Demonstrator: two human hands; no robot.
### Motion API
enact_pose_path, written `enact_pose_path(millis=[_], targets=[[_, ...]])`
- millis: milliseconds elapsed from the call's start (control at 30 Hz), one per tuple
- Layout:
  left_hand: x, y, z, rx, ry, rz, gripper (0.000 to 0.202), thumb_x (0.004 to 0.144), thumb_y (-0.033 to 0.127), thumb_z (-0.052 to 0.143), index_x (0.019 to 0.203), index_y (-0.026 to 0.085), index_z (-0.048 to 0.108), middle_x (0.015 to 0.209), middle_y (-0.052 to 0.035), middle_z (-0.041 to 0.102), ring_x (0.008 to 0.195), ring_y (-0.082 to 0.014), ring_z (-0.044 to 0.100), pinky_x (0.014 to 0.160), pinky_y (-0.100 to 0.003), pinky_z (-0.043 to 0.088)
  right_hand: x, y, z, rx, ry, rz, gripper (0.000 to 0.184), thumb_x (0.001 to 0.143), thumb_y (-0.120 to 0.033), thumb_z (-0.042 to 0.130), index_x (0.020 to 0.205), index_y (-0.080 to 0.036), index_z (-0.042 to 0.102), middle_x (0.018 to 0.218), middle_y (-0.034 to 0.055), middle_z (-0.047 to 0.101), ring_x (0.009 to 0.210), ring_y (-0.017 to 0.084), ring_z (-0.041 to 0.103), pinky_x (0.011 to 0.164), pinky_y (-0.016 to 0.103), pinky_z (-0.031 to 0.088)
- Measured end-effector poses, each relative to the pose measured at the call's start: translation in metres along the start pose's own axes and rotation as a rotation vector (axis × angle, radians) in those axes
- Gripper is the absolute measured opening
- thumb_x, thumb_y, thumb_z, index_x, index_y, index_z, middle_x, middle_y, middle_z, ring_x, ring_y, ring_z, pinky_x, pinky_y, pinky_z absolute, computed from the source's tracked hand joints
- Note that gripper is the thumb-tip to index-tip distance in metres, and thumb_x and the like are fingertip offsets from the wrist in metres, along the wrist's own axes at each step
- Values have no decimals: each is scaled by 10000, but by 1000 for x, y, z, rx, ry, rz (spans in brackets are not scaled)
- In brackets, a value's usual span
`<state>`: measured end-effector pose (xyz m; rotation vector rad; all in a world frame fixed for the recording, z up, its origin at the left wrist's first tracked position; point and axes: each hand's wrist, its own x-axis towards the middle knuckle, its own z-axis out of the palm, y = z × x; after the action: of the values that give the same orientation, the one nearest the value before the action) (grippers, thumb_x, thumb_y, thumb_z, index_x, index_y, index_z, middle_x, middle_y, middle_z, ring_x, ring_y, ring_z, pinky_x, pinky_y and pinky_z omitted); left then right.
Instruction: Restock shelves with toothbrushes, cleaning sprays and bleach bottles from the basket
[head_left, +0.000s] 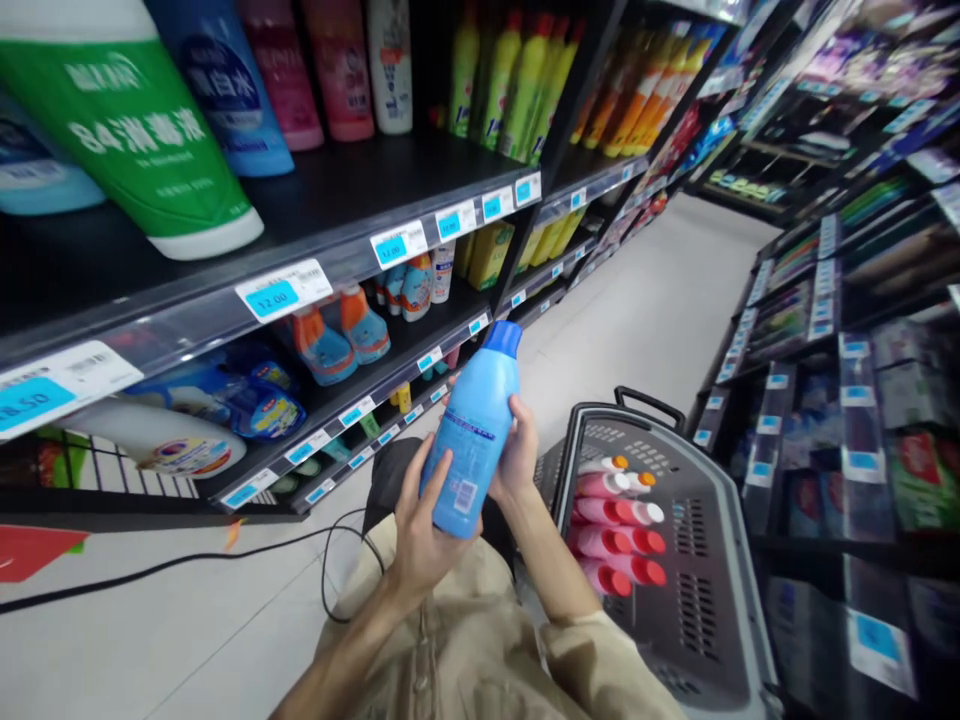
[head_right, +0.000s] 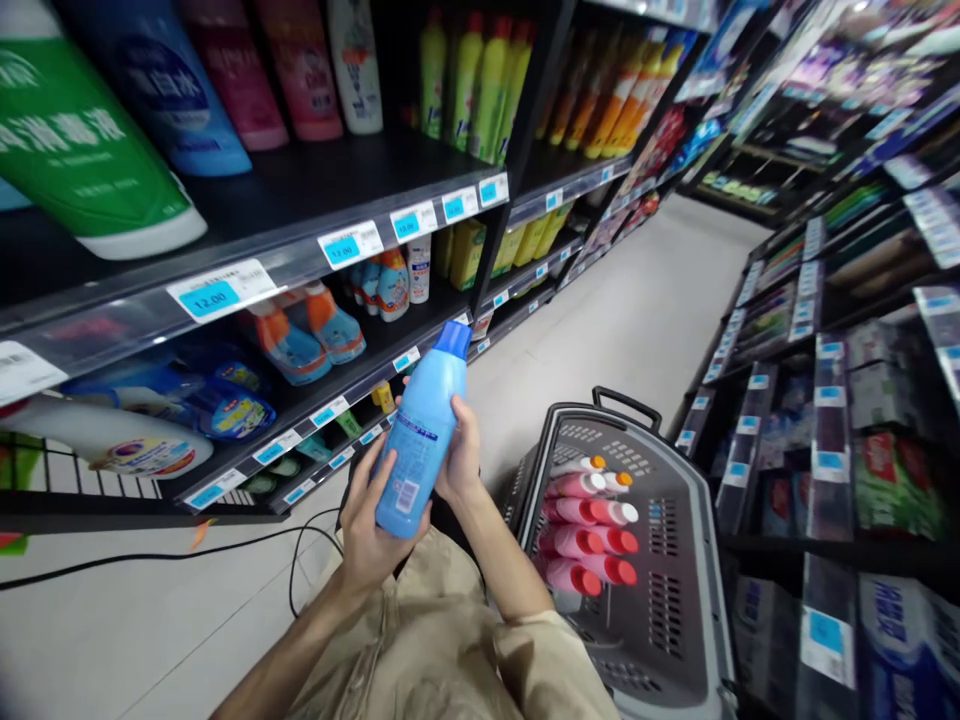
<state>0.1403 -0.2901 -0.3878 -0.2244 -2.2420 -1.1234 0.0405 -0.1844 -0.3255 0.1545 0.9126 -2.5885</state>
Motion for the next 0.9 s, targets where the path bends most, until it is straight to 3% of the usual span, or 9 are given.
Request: enact_pose_path(millis=[100,433,700,900], targets=[[-3,2,0,35,39,11,831,829,171,787,1589,242,460,1632,-168,426,1471,-335,519,1185,-468,522,-2,-3,3,-13,-82,25,760,708,-698,722,1246,-161,710,1005,116,795,1034,364,744,853,488,646],[-13,9,-2,47,83,9,835,815,162,815,1578,256,488,1633,-166,423,1464,-338,526,1185,-471,523,-6,-2,8,-11,-165,16,746,780,-674,641,1305,-147,685,1044,124,787,1070,353,727,895,496,629],[-11,14,-4,68,115,46,781,849,240,833,1557,256,503,1609,-180,448,1456,-346,534,1142,-482,554,-9,-2,8,-10,-222,2,705,815,-644,636,1336,-170,663,1104,122,783,1091,345,724,913,500,627],[-12,16,-4,52,132,47,864,828,283,880,1573,206,450,1591,-219,460,1468,-343,520,1160,-477,536,-11,-1,7,-7,-241,-24,712,818,-656,619,1338,-171,651,1158,132,773,1119,352,716,916,516,627]])
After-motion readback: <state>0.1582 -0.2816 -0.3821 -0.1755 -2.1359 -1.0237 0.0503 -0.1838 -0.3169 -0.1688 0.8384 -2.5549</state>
